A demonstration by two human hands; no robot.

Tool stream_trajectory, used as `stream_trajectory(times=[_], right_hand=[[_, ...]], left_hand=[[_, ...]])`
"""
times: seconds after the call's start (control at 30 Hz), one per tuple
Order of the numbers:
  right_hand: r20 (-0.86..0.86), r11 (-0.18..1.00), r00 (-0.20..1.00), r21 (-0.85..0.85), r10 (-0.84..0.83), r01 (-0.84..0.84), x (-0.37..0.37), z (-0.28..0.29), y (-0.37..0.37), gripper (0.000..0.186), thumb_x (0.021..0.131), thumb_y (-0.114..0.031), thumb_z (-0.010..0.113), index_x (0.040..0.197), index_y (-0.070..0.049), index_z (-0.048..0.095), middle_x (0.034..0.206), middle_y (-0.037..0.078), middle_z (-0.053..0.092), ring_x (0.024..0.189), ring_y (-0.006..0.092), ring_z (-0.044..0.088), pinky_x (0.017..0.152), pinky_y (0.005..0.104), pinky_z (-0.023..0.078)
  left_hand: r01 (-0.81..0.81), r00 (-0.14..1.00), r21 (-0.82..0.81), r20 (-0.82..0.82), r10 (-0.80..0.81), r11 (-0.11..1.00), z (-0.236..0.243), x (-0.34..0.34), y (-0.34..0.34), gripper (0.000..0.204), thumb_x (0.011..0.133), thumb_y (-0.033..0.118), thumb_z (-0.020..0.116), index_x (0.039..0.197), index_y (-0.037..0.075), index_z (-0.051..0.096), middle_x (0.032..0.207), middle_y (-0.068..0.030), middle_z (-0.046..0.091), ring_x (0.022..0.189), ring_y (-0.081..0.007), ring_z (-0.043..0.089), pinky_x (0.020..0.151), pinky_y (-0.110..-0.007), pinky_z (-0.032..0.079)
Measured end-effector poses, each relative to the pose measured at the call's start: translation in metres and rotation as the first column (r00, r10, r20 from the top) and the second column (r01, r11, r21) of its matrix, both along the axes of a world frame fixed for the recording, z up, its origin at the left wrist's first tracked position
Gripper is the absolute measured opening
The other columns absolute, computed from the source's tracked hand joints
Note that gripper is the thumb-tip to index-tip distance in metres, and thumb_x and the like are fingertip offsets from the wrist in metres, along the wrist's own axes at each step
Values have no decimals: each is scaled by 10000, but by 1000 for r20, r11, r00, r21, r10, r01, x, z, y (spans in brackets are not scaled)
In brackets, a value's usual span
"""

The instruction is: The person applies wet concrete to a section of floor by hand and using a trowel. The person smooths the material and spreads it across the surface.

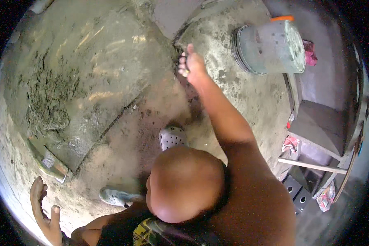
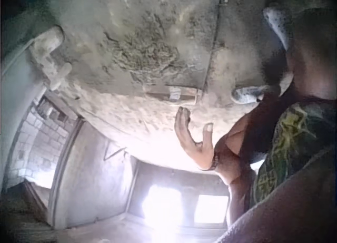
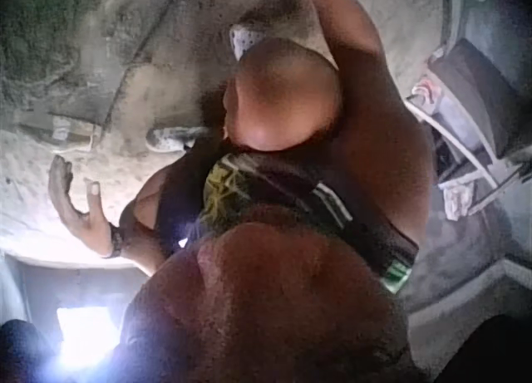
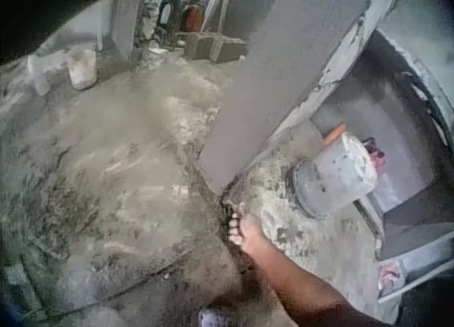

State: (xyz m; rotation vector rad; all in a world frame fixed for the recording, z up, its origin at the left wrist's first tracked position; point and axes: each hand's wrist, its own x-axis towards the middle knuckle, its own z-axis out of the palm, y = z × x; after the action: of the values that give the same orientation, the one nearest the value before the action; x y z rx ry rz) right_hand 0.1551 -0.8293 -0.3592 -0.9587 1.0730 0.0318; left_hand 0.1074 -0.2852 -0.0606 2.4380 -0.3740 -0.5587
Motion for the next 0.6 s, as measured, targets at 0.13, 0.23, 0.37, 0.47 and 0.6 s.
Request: stream_trajectory(times=[0.13,0.23,0.37,0.47,0.6], right_hand=[[-337,717,931,-613,143,-332,-73,25,-34,574,983,-622,526,963,-60,643,720,-9,554,600,124,514,539,292,433],[-311,667,901,-606,302,-433,-127,33,-56,606,961,-634,558,987,-37,661,729,24,600,643,136,575,567,309,472],[-575,408,794,-688,197,-599,-165,21,-75,492,988,-512,580,967,-24,639,711,67,612,584,158,587,505,313,479],[-504,528,842,-670,191,-521,-141,23,-72,404,1018,-421,558,991,-21,610,714,79,609,569,168,591,460,330,474],[-275,975,958,-179,76,-129,-94,20,-30,301,1057,-284,507,1175,-8,492,837,102,597,560,219,593,441,359,511]], left_hand=[[-28,998,8,-54,29,1000,-5,-5,16,508,918,122,686,1366,-67,539,1393,-226,561,1237,-357,565,1051,-444,453],[-17,984,162,-173,45,987,-13,-7,34,803,912,566,622,1469,15,443,1464,-239,454,1308,-363,493,1029,-477,423],[29,999,25,-46,-28,999,-9,3,4,504,920,132,689,1359,-69,543,1394,-238,556,1240,-361,563,1048,-446,460],[54,998,14,-42,-53,998,-13,8,-3,504,919,136,693,1354,-71,546,1391,-244,555,1241,-362,563,1042,-446,467],[70,984,130,-174,-47,989,-20,6,27,791,911,555,627,1466,20,448,1467,-259,442,1315,-374,486,1025,-475,429]])
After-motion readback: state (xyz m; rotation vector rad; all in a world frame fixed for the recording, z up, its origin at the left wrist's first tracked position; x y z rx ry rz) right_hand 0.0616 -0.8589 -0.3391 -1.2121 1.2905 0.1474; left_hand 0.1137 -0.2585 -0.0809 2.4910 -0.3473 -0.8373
